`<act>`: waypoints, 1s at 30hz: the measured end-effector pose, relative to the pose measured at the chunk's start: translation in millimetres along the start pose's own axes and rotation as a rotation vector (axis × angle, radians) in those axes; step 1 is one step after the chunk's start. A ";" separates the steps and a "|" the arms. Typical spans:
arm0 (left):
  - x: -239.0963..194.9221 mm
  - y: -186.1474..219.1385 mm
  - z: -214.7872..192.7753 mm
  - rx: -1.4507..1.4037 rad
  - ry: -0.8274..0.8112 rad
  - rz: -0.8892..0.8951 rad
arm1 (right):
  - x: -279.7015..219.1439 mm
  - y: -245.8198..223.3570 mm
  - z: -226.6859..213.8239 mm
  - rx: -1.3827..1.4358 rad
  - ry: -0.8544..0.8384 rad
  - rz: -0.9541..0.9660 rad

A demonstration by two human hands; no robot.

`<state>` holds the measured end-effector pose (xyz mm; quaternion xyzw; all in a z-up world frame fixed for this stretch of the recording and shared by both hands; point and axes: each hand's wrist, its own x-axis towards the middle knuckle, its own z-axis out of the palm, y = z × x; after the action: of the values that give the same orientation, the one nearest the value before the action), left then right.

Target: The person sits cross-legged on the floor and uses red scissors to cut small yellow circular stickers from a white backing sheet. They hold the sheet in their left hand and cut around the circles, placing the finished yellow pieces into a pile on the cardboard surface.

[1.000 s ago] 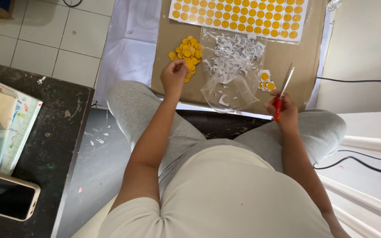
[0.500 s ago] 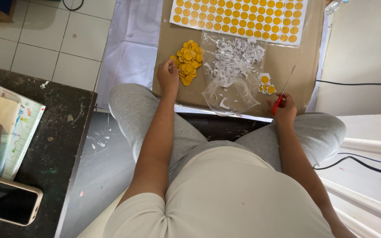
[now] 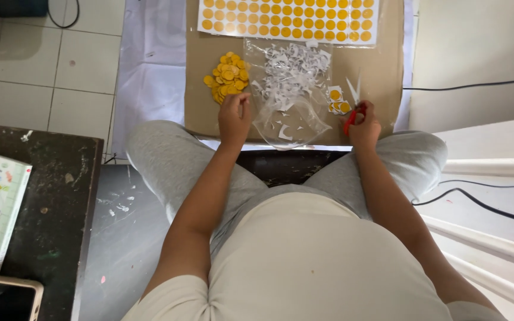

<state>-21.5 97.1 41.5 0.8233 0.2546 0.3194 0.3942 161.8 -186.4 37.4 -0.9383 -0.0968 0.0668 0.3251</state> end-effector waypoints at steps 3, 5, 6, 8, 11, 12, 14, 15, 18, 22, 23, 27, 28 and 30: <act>-16.0 5.5 12.8 -0.010 -0.087 0.127 | 4.9 12.0 10.9 -0.076 0.020 -0.101; -23.6 23.6 9.9 -0.027 -0.118 0.134 | 14.2 24.5 19.1 -0.077 0.022 -0.131; -27.0 32.6 8.5 -0.041 -0.151 0.138 | 19.3 30.6 23.1 -0.077 0.021 -0.160; -33.2 36.4 13.0 -0.086 -0.167 0.107 | 26.9 40.1 29.8 -0.075 0.027 -0.160; -41.0 48.7 17.0 -0.134 -0.183 0.071 | 35.9 55.0 36.7 -0.059 0.020 -0.153; -42.5 53.3 16.8 -0.135 -0.182 0.067 | 39.1 58.7 39.9 -0.042 0.008 -0.146; -43.7 67.3 19.1 -0.210 -0.185 0.019 | 37.6 53.7 37.8 -0.037 0.006 -0.134; -44.9 74.1 19.6 -0.284 -0.190 -0.031 | 36.1 51.1 37.4 -0.032 0.002 -0.120; -48.6 85.9 31.3 -0.421 -0.177 -0.114 | 30.6 40.6 32.5 -0.018 0.034 -0.105; -50.2 88.8 37.8 -0.504 -0.218 -0.142 | 20.0 34.1 18.2 0.109 0.091 -0.099; -49.4 89.6 35.6 -0.396 -0.249 -0.022 | 14.4 28.6 12.7 0.173 0.121 -0.123; -60.8 66.9 46.2 -0.328 -0.399 -0.071 | -20.0 10.2 -7.5 0.316 0.095 -0.244; -62.2 58.1 49.8 -0.329 -0.399 -0.073 | -30.3 2.6 -6.9 0.314 0.094 -0.243; -66.7 40.6 57.9 -0.366 -0.493 -0.209 | -51.5 -11.1 -6.0 0.340 -0.041 -0.286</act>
<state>-17.0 1.4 24.7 0.7606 0.1729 0.1087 0.6162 111.2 -193.0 52.1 -0.8452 -0.2230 0.0546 0.4827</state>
